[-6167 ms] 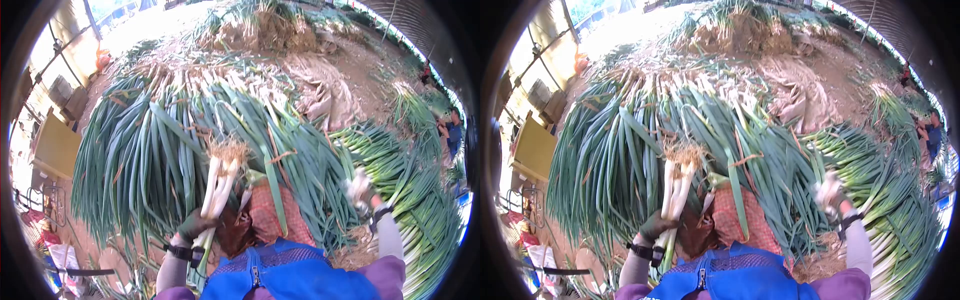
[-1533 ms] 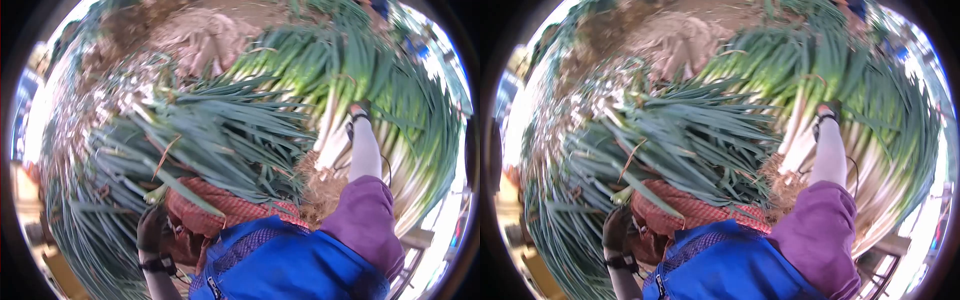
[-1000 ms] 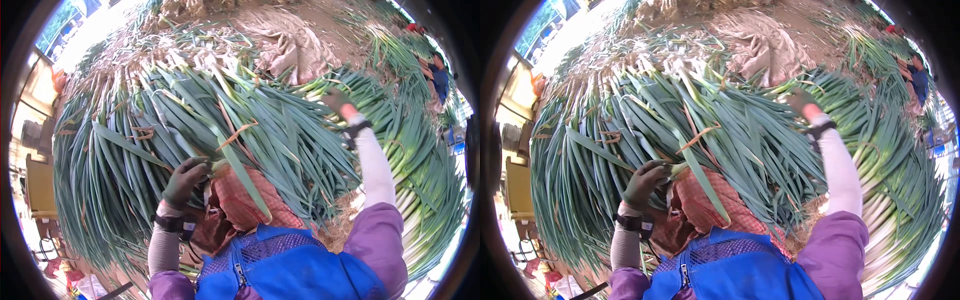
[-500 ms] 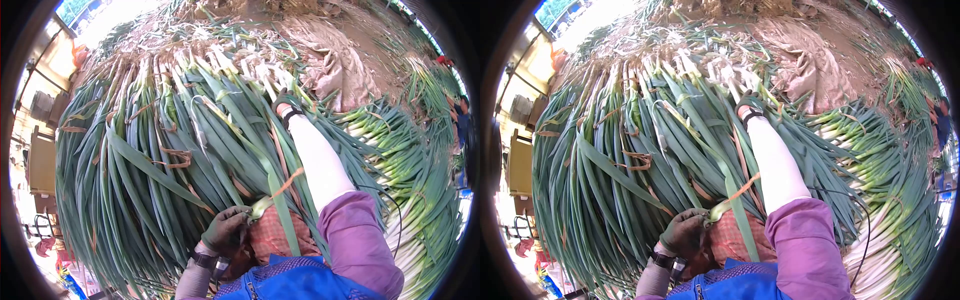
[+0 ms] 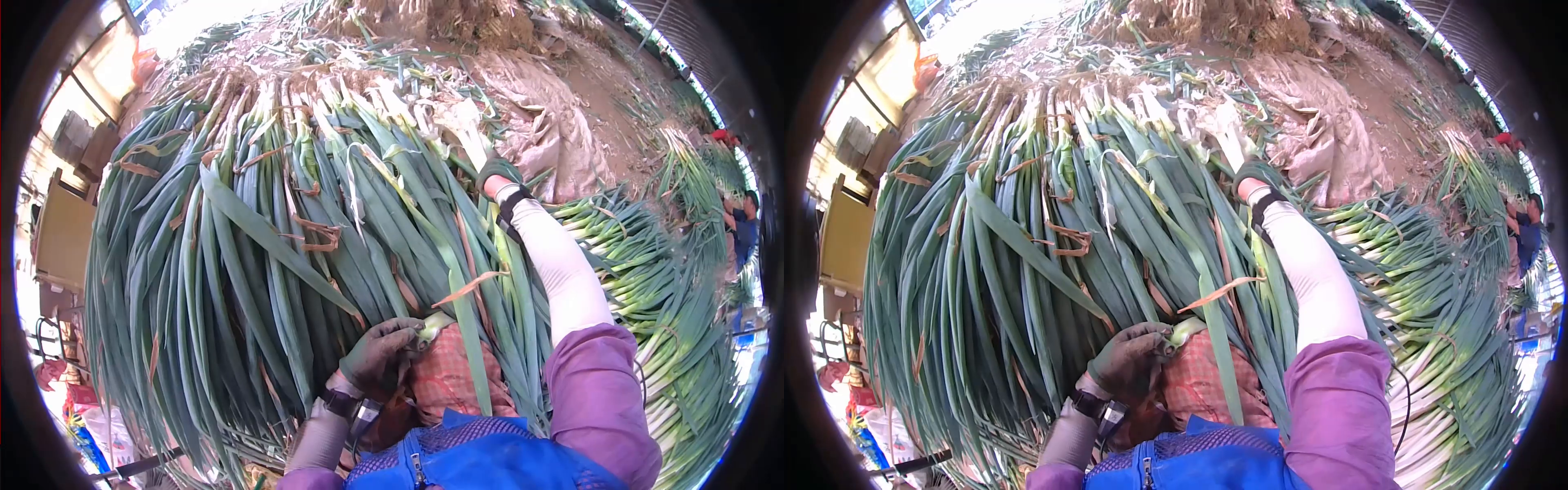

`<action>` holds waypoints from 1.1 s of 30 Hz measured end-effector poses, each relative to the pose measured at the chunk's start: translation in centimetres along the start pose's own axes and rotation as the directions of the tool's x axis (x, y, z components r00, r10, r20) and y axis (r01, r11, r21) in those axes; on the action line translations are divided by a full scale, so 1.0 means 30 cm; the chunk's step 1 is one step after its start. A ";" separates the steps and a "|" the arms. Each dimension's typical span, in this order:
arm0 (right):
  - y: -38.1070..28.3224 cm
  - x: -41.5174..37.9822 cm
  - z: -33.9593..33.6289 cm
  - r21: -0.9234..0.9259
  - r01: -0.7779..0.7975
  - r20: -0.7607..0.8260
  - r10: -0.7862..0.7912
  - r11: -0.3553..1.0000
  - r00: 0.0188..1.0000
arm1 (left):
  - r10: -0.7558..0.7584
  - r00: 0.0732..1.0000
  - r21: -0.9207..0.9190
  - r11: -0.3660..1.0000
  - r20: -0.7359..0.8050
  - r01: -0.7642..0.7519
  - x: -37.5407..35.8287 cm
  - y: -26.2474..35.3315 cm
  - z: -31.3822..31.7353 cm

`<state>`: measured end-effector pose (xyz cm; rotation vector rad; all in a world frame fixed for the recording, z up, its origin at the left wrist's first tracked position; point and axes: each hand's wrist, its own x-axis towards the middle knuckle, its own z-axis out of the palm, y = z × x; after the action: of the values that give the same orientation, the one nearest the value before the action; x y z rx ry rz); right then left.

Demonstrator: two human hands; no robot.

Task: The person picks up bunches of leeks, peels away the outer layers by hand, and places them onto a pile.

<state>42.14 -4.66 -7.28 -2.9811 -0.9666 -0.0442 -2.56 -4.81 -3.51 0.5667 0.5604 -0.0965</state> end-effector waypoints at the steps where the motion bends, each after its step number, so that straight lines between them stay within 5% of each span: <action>1: 0.015 -0.043 -0.062 0.023 0.050 -0.025 -0.049 0.998 0.998 | 0.010 1.000 0.005 1.000 0.009 -0.010 -0.002 -0.001 0.004; 4: 0.060 -0.158 -0.215 0.090 0.118 -0.014 -0.117 0.989 0.993 | 0.045 0.998 0.048 0.998 0.042 -0.047 -0.017 0.005 0.025; 7: 0.056 -0.321 -0.416 0.199 0.014 0.016 -0.017 0.980 1.000 | 0.148 0.985 0.158 0.974 0.087 -0.161 -0.033 0.000 0.066; 10: 0.045 -0.431 -0.528 0.289 0.112 -0.027 -0.109 0.951 0.994 | 0.424 0.874 0.347 0.803 0.239 -0.485 -0.007 0.030 0.240; 11: 0.036 -0.440 -0.520 0.135 0.249 -0.026 -0.248 0.959 0.968 | 0.540 0.799 0.400 0.693 0.263 -0.600 0.051 0.013 0.278; 12: -0.085 -0.610 -0.722 0.195 0.105 0.061 -0.119 0.975 0.991 | 0.641 0.709 0.446 0.564 0.294 -0.695 0.109 -0.002 0.315; 13: -0.133 -0.660 -0.746 0.213 0.111 0.095 -0.134 0.971 0.986 | 0.635 0.696 0.387 0.581 0.335 -0.716 0.136 0.013 0.378; 15: -0.186 -0.749 -0.793 0.317 0.185 0.201 -0.257 0.930 0.945 | 0.627 0.661 0.262 0.614 0.412 -0.745 0.158 0.030 0.469; 16: -0.205 -0.786 -0.815 0.406 0.243 0.260 -0.366 0.881 0.893 | 0.632 0.697 0.209 0.672 0.340 -0.711 0.149 0.013 0.462; 17: -0.220 -0.813 -0.821 0.306 0.255 0.289 -0.344 0.917 0.893 | 0.629 0.730 0.147 0.722 0.266 -0.676 0.152 -0.005 0.437; 19: -0.160 -0.784 -0.730 0.558 0.294 0.324 -0.531 0.776 0.783 | 0.620 0.759 0.019 0.772 0.199 -0.636 0.141 -0.044 0.372; 23: -0.099 -0.834 -0.690 0.767 0.157 0.393 -0.649 0.622 0.651 | 0.560 0.772 -0.180 0.829 0.301 -0.530 0.040 -0.069 0.281; 28: -0.161 -1.011 -0.654 0.772 0.325 0.205 -0.699 0.546 0.685 | 0.567 0.755 -0.204 0.824 0.330 -0.529 -0.011 -0.090 0.256; 29: -0.162 -1.031 -0.611 0.501 0.597 0.007 -0.693 0.626 0.721 | 0.563 0.755 -0.189 0.826 0.336 -0.532 -0.019 -0.098 0.254; 32: -0.159 -1.057 -0.655 0.533 0.357 0.279 -0.558 0.767 0.781 | 0.600 0.766 -0.144 0.800 0.233 -0.583 -0.031 -0.112 0.217; 33: -0.133 -1.076 -0.676 0.574 0.367 0.192 -0.556 0.732 0.808 | 0.615 0.763 -0.157 0.789 0.199 -0.594 -0.052 -0.115 0.201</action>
<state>13.17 -20.70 12.05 -2.2190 -1.4745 0.6656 -1.82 -11.05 -0.14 0.6196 0.1188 0.4742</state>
